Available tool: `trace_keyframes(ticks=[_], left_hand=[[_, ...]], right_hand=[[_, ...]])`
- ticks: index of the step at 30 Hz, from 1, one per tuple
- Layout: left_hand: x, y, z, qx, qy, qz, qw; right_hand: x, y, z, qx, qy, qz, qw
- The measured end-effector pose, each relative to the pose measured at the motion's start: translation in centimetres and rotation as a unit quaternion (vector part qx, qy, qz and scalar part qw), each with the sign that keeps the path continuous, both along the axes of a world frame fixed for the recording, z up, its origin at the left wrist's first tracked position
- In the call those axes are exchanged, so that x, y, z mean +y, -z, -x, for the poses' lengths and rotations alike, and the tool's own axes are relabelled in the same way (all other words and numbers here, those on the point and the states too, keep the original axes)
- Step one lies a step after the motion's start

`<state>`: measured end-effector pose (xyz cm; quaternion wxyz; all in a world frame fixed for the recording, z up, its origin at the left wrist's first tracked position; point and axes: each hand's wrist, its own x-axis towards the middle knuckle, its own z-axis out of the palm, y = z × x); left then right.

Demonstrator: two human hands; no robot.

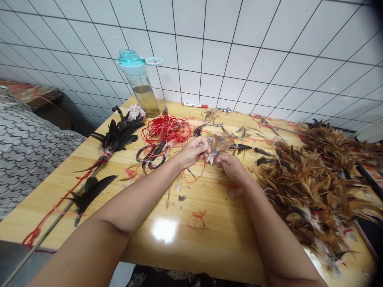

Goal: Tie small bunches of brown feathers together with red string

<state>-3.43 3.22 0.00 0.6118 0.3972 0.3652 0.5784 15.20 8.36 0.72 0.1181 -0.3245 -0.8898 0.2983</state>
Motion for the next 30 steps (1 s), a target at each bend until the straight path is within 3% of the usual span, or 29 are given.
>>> trace_keyframes(ticks=[4,8,13,19,21,25,28,30], left_hand=[[0.3,0.2,-0.1,0.051,-0.048,-0.043,0.997],[0.2,-0.3,-0.2,0.114,-0.093,-0.058,0.987],[0.2,-0.8,-0.3,0.170,-0.110,-0.054,0.978],[0.6,-0.6,2.2,0.151,-0.131,-0.041,0.979],[0.8,-0.5,3.2,0.113,-0.131,-0.048,0.984],[0.9,-0.4,3.3,0.068,-0.070,-0.039,0.994],[0.8,-0.4,2.2,0.053,-0.040,-0.057,0.996],[0.5,-0.5,1.6,0.063,-0.029,-0.085,0.994]], right_hand=[[-0.2,-0.9,0.1,-0.091,-0.026,-0.058,0.994],[-0.6,-1.4,0.2,-0.169,-0.012,-0.098,0.981],[-1.0,-1.8,0.0,-0.219,-0.008,-0.126,0.967],[-0.5,-1.3,-0.5,-0.241,0.000,-0.124,0.963],[-0.1,-0.9,-0.6,-0.208,0.046,-0.124,0.969],[0.5,0.0,-0.6,-0.061,0.111,-0.087,0.988],[0.2,0.4,-0.2,0.050,0.129,0.023,0.990],[-0.4,0.4,0.2,0.119,0.129,0.137,0.975]])
